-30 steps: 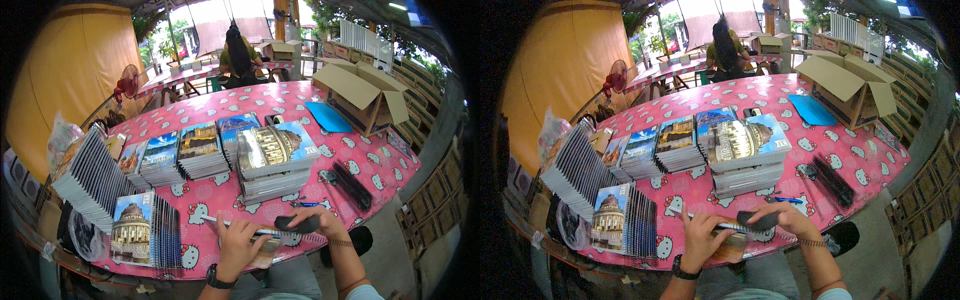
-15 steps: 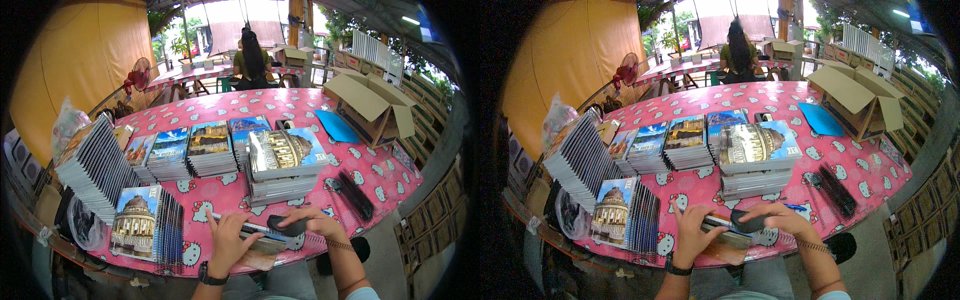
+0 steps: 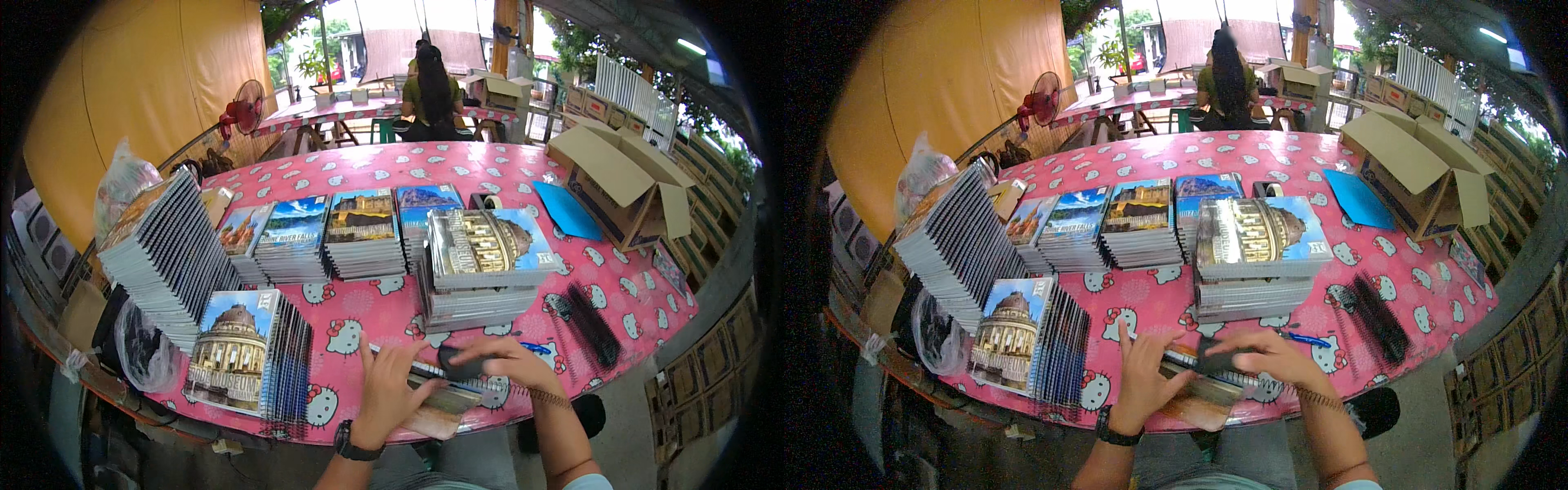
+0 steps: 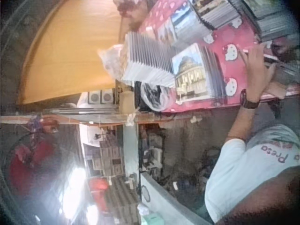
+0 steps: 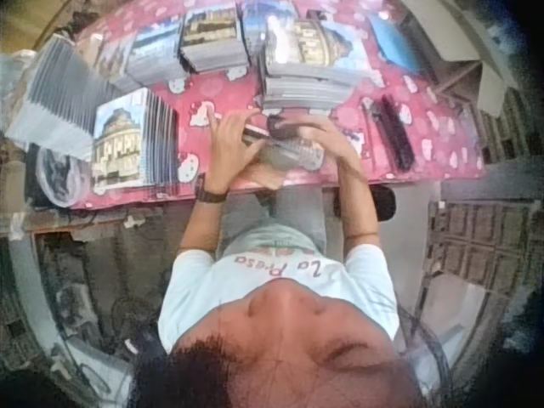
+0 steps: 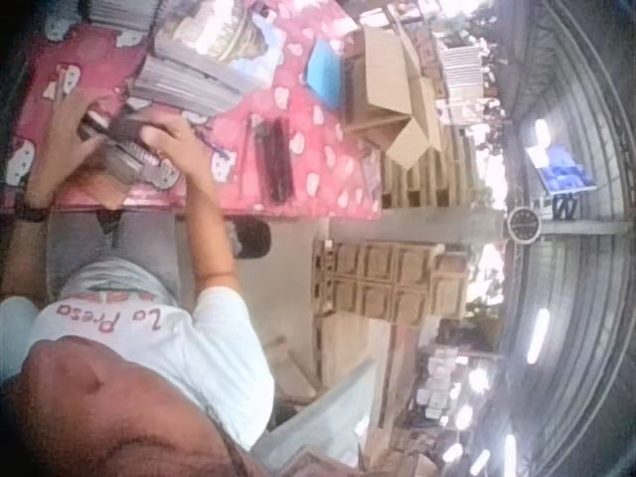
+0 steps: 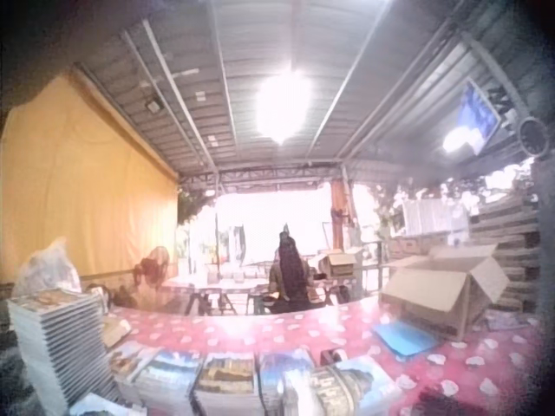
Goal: The person assembles notebooks by applying black tape to the spiral spines. They take a notebook from a stack, apply a strip of tape along the spiral edge, press it down firmly by hand using a small block, and then place the completed notebook onto a separate stack.
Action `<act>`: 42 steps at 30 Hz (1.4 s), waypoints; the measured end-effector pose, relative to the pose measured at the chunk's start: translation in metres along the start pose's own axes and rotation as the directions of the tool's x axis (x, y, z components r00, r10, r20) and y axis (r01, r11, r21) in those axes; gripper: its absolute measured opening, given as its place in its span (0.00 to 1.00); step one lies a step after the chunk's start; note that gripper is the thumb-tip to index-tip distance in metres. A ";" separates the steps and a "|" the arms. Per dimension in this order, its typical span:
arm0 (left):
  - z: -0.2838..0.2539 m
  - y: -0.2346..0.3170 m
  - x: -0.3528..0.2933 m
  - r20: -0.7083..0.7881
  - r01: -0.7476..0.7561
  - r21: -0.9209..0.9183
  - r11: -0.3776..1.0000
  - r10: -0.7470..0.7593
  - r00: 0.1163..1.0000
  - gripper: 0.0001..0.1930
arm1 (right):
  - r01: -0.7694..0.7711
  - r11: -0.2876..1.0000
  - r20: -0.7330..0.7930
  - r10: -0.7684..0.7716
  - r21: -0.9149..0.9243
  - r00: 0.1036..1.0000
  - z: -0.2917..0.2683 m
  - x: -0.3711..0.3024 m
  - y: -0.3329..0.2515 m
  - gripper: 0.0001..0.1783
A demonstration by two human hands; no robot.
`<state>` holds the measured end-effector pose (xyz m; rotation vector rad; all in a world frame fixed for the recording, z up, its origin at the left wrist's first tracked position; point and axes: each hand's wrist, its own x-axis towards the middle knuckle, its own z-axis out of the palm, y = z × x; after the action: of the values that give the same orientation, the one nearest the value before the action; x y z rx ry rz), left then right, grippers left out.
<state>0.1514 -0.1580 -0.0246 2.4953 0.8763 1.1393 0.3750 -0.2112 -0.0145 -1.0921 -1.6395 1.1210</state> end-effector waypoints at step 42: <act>0.027 -0.046 -0.033 0.013 0.223 -0.941 0.254 -0.632 0.775 0.20 | -0.031 0.952 0.086 0.005 0.304 0.996 0.018 0.050 0.012 0.27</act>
<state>0.1358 -0.1419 -0.0836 0.9937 0.6488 1.3597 0.3473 -0.1652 -0.0216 -0.8696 -1.4599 1.3959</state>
